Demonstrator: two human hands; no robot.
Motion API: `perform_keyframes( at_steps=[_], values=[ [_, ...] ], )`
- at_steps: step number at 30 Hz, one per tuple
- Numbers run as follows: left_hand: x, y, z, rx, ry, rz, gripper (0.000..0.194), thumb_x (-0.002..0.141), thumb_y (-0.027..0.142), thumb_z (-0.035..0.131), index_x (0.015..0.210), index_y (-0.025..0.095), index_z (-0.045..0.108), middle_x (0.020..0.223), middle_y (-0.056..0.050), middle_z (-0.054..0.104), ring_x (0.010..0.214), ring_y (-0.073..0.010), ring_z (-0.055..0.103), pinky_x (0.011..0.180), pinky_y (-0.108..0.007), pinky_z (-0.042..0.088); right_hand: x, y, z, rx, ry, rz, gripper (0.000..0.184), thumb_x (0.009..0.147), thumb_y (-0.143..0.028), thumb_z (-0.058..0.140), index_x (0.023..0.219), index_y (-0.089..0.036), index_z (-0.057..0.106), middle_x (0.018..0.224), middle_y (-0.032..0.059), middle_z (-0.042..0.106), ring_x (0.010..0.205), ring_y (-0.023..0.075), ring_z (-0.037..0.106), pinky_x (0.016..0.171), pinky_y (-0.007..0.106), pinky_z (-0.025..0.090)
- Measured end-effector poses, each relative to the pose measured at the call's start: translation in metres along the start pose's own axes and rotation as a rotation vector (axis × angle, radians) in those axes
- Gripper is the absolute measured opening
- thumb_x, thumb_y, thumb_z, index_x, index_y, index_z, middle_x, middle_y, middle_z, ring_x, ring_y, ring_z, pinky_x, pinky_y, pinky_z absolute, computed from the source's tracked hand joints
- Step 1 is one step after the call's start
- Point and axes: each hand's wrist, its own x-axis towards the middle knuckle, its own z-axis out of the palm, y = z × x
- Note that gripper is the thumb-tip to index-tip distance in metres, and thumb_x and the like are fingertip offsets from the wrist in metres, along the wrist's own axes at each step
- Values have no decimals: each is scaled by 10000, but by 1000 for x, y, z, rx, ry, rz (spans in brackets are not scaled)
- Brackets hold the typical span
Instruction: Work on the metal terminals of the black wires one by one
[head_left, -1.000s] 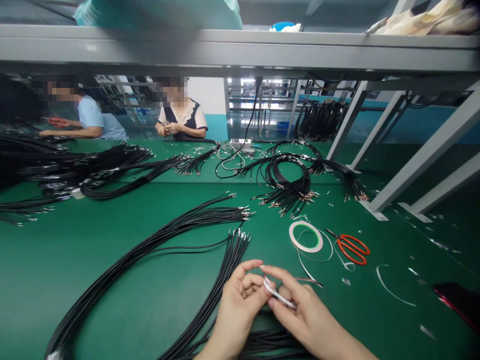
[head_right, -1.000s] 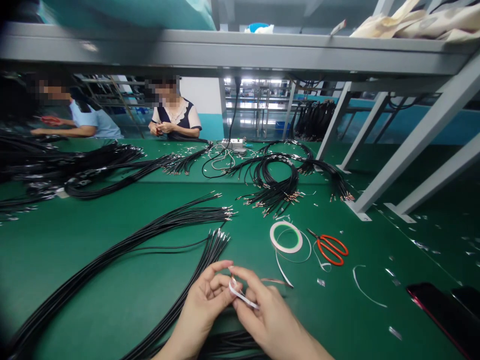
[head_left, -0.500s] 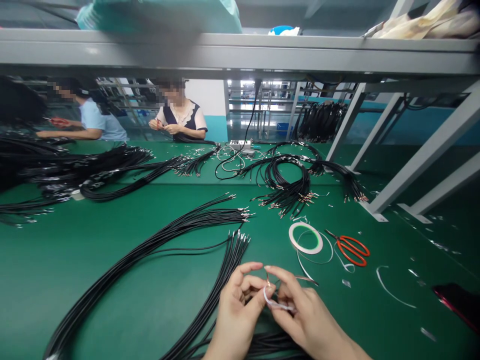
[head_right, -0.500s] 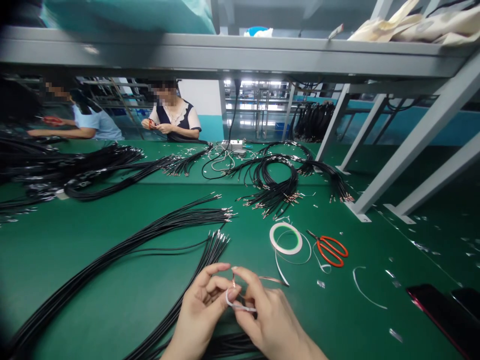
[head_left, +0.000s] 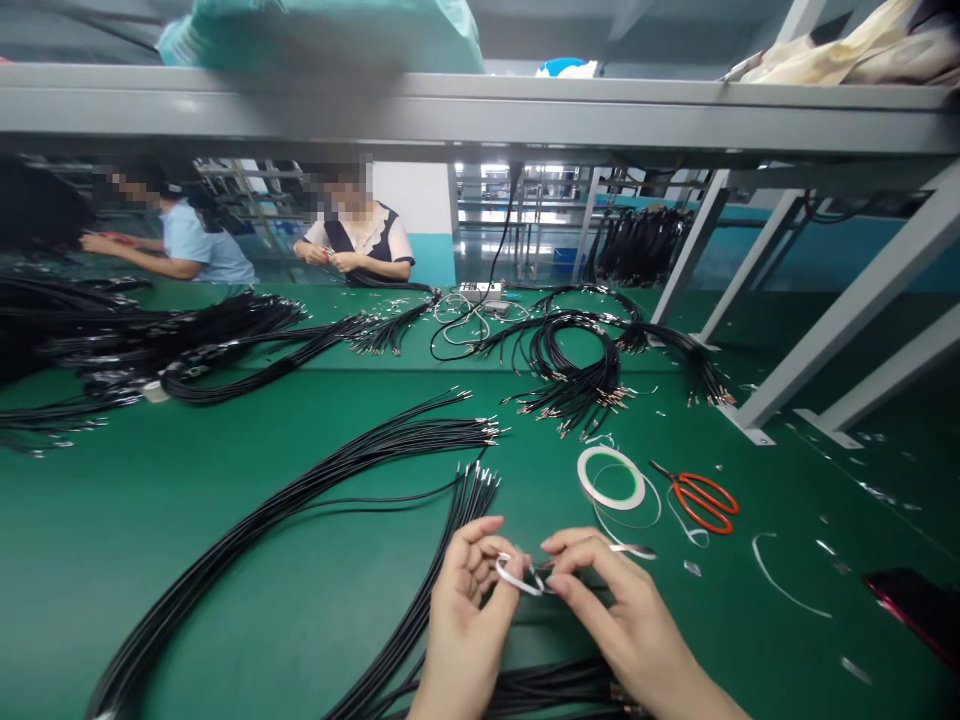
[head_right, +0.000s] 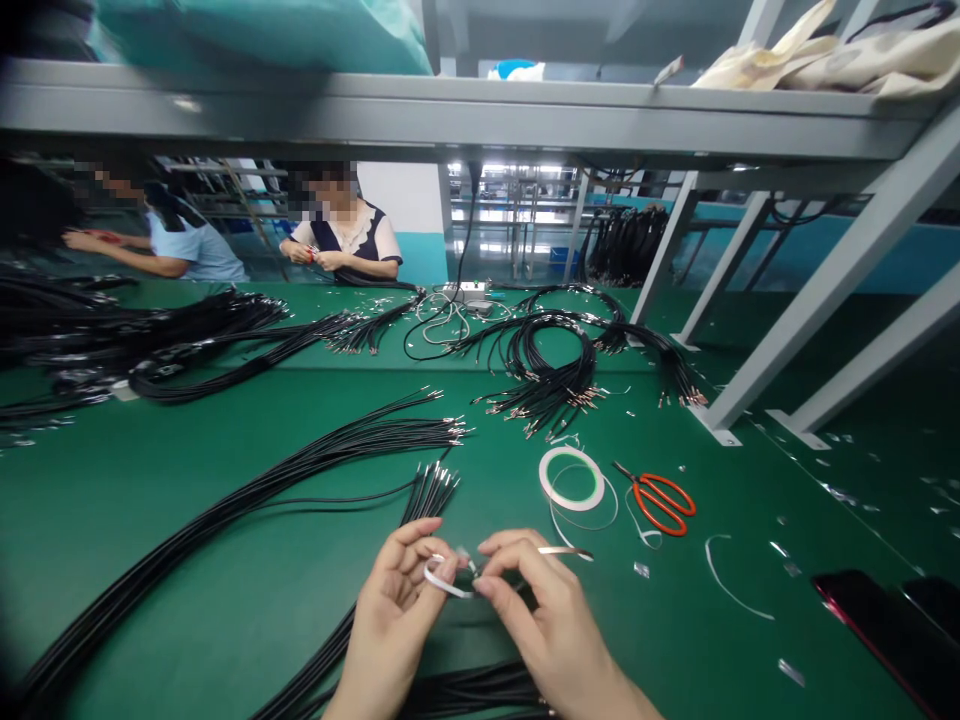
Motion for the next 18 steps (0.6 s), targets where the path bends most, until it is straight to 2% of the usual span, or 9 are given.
perform_keyframes(
  at_steps=[2, 4, 7, 9, 11, 14, 16, 18],
  values=[
    [0, 2, 1, -40, 2, 2, 340, 827, 296, 692, 1107, 218, 514, 813, 6, 621, 805, -170, 676, 759, -257, 528, 1, -3, -2, 88, 50, 133, 134, 974, -303, 481, 941, -239, 594, 984, 43, 663, 963, 201, 622, 857, 306, 474],
    [-1, 2, 1, -1, -7, 15, 357, 827, 289, 690, 1126, 226, 506, 831, -3, 628, 802, -181, 678, 755, -279, 537, 2, -5, -3, 93, 107, 198, 174, 983, -341, 459, 1036, -250, 598, 978, 43, 650, 927, 202, 624, 835, 312, 478],
    [-5, 0, -1, 183, 27, 134, 367, 811, 241, 702, 1140, 236, 541, 862, -24, 669, 807, -183, 673, 775, -285, 530, 0, -10, -3, -1, 89, 132, 198, 925, -382, 559, 1068, -274, 642, 1037, 54, 583, 917, 214, 598, 826, 320, 476],
    [-7, -2, -3, 302, 84, 251, 354, 790, 197, 711, 1121, 247, 596, 859, -29, 698, 805, -187, 677, 795, -284, 519, -2, -13, 1, -36, 45, 65, 207, 840, -406, 672, 1000, -275, 683, 1023, 58, 557, 929, 232, 577, 817, 323, 484],
    [-9, -4, -4, 381, 85, 317, 344, 764, 166, 722, 1088, 260, 655, 852, -37, 723, 798, -202, 689, 800, -289, 517, -3, -14, 5, -30, 16, 34, 184, 801, -401, 716, 929, -270, 704, 990, 62, 570, 1001, 256, 553, 842, 329, 481],
    [-8, -3, -6, 406, 71, 315, 330, 742, 171, 737, 1056, 260, 694, 857, -50, 731, 811, -223, 696, 825, -300, 515, -1, -12, 7, 17, 4, 87, 130, 860, -367, 653, 831, -255, 713, 996, 72, 600, 1123, 266, 512, 915, 341, 453],
    [-7, -2, -6, 363, 75, 262, 344, 768, 194, 720, 1101, 255, 656, 870, -45, 708, 823, -218, 692, 815, -298, 525, 1, -10, 4, 53, 15, 138, 166, 884, -363, 622, 813, -249, 720, 1027, 74, 604, 1166, 265, 494, 943, 345, 436],
    [-4, -2, -7, 309, 39, 187, 348, 824, 217, 671, 1161, 250, 591, 886, -38, 676, 848, -205, 686, 807, -291, 533, 5, -8, 0, 91, 37, 175, 193, 894, -383, 604, 843, -242, 725, 1033, 72, 600, 1136, 260, 515, 891, 326, 461]
  ],
)
